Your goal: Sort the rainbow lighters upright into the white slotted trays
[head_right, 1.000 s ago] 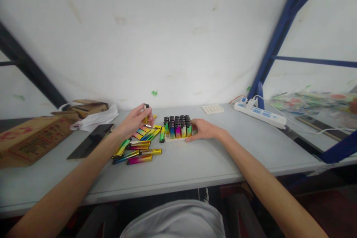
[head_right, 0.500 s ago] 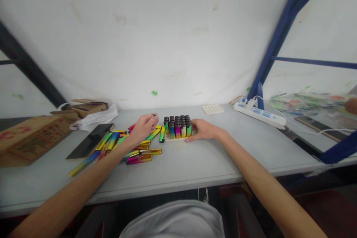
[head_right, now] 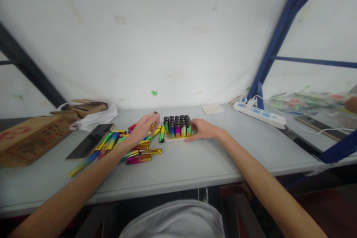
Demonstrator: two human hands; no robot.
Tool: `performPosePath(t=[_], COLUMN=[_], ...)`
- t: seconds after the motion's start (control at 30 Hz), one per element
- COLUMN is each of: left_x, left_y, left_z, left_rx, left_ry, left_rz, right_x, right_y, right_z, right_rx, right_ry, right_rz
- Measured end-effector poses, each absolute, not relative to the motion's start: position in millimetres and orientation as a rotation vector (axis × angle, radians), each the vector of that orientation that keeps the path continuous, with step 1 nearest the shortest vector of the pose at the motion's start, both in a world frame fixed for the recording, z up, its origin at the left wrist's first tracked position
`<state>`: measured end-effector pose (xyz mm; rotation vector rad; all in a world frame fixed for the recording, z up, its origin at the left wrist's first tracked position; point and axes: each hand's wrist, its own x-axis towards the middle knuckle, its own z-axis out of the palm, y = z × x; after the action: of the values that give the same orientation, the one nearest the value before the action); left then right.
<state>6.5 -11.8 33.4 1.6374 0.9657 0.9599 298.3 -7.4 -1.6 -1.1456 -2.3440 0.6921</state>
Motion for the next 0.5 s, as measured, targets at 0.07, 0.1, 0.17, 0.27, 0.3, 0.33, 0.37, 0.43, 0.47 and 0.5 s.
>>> performPosePath(t=[0.07, 0.1, 0.17, 0.27, 0.3, 0.33, 0.37, 0.43, 0.47, 0.5], left_x=[6.6, 6.5, 5.9, 5.0, 4.9, 4.8, 4.7, 4.6, 4.4, 4.3], left_y=[-11.4, -10.8, -9.4, -7.2, -6.6, -6.1, -5.8, -5.6, -5.7, -6.0], left_z=[32.7, 32.1, 30.5, 28.6, 28.2, 27.8, 27.4, 26.5, 26.0, 25.6], left_rx=[1.583, 1.577, 1.611, 1.786, 1.863, 1.933, 1.984, 2.026, 2.026, 2.021], left_ry=[0.936, 0.936, 0.964, 1.020, 1.032, 1.043, 1.059, 1.093, 1.107, 1.113], left_rz=[0.949, 0.935, 0.910, 0.930, 0.945, 0.956, 0.968, 1.000, 1.019, 1.035], right_x=[298.5, 298.6, 298.5, 298.1, 298.0, 297.9, 297.9, 297.8, 297.8, 297.7], right_y=[-6.7, -6.6, -6.6, -7.3, -7.6, -7.9, -8.2, -8.7, -8.9, -9.0], right_z=[-2.4, -2.7, -2.8, -2.2, -1.9, -1.6, -1.3, -0.7, -0.4, -0.1], right_rx=[-1.132, -1.128, -1.128, -1.140, -1.143, -1.145, -1.147, -1.149, -1.150, -1.150], right_ry=[-2.346, -2.344, -2.337, -2.346, -2.350, -2.353, -2.354, -2.351, -2.350, -2.352], right_rz=[0.690, 0.688, 0.680, 0.667, 0.666, 0.667, 0.668, 0.667, 0.665, 0.663])
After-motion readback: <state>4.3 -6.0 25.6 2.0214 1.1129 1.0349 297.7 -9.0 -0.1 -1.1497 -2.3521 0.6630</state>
